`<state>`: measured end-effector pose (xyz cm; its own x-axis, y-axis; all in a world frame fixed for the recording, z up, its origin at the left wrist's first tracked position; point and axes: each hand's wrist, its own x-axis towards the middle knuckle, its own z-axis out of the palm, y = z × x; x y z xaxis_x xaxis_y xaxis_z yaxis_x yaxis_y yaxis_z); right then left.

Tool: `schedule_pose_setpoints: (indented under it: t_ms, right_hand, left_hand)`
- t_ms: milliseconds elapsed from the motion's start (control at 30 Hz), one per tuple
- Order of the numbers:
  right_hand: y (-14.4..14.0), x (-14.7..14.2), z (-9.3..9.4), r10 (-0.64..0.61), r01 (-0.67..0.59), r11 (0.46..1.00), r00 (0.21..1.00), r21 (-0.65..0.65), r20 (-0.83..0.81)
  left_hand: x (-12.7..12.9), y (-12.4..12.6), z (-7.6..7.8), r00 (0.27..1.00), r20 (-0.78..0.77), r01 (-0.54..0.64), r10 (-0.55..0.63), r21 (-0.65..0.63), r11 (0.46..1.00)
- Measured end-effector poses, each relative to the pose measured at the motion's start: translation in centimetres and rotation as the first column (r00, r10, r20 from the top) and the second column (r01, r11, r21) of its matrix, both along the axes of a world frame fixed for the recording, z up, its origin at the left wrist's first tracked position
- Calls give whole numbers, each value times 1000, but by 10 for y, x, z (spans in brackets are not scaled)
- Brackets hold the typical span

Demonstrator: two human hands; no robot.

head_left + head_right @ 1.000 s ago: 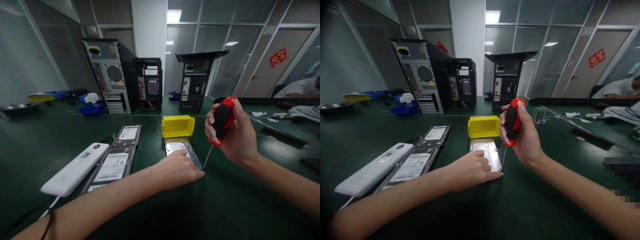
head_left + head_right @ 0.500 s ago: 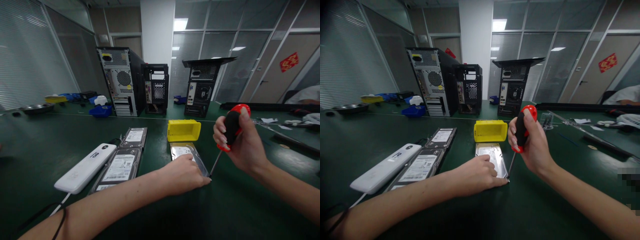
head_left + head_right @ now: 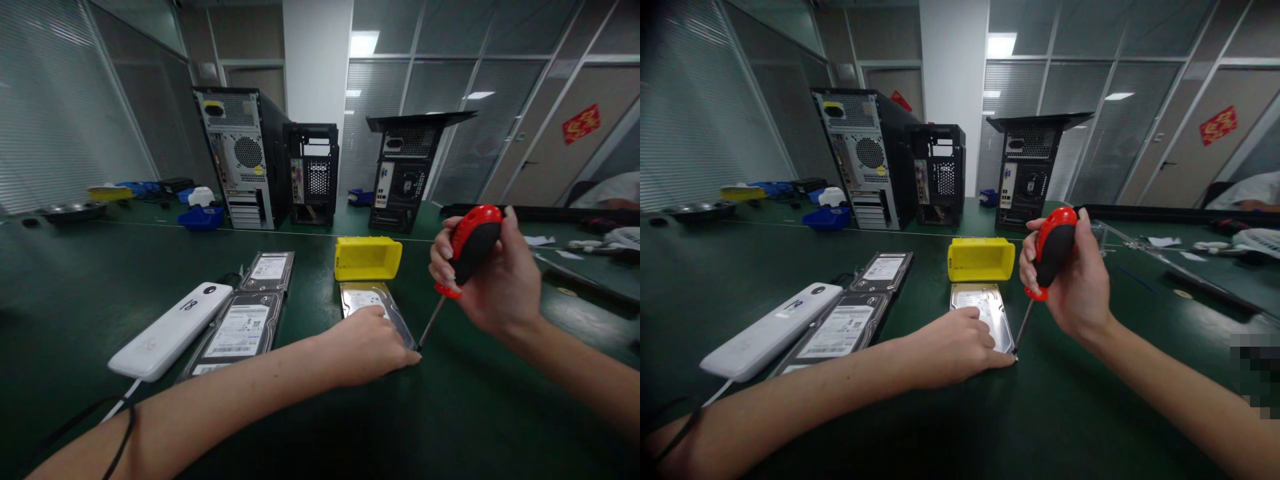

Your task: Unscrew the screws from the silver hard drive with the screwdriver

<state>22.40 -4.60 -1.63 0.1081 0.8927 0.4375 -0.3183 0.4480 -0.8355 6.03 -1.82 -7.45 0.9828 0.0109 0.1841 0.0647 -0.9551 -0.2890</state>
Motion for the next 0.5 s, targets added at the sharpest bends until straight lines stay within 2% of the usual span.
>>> schedule_pose_setpoints:
  t_ms: [333,500]
  right_hand:
    - [0,-1,0,-30,30,1000,998,2,55]
    - [1,1,-2,-35,35,999,999,13,9]
  left_hand:
    - [0,0,-1,1000,19,5,-5,1,1000]
    - [0,0,-1,1000,14,-2,2,3,1000]
